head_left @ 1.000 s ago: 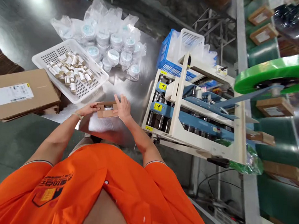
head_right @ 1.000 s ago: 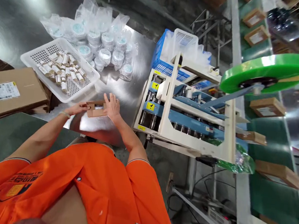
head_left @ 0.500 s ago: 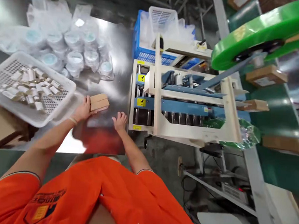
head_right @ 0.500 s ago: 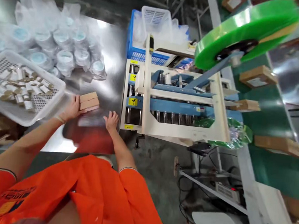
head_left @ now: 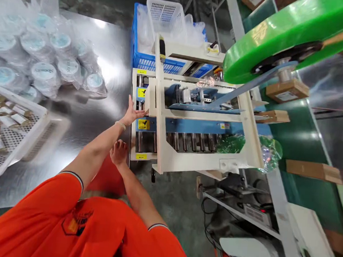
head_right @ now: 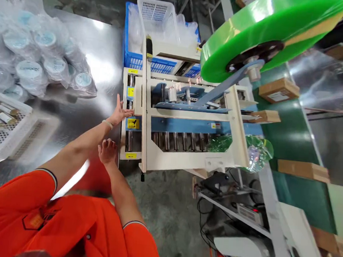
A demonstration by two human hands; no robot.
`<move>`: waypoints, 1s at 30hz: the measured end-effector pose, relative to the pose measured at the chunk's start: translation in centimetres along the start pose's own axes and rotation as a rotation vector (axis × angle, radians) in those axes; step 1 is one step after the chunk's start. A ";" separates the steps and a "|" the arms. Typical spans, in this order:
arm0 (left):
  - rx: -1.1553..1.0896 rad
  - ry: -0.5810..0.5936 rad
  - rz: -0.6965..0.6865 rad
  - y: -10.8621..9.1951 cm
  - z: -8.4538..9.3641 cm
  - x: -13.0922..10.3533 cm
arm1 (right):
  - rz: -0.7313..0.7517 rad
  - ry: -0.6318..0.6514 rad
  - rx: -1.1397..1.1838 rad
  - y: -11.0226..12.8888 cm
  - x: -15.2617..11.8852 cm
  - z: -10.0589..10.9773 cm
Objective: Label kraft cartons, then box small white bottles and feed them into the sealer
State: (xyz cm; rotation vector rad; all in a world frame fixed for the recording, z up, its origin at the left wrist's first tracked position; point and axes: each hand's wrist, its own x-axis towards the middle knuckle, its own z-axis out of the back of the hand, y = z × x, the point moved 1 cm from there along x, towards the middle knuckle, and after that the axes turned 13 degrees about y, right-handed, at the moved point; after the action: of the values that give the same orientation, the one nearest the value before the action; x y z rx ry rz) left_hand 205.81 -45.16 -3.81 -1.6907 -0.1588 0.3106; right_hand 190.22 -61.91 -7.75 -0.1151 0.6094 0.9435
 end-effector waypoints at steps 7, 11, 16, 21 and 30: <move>-0.062 -0.329 0.074 1.8 3.3 -9.2 | -0.052 -0.115 0.117 -0.4 0.8 -1.0; 0.114 -0.390 0.028 -2.2 8.2 -21.3 | -0.049 -0.159 0.212 -0.9 -0.1 0.2; 0.744 -0.915 0.151 -8.4 17.2 -46.6 | 0.050 -0.235 0.478 4.9 1.0 3.7; 0.808 -1.654 0.741 -11.6 22.7 -68.0 | 0.672 0.047 0.494 26.1 1.5 6.3; 0.360 -1.533 1.010 -11.8 24.3 -72.5 | 0.677 0.368 0.426 50.2 -1.7 4.2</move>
State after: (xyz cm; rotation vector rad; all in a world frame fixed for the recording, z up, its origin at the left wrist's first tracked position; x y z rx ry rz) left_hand 130.46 -40.84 13.16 -0.7127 -0.3184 2.1933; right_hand 151.88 -31.83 4.96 0.3271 1.2211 1.4317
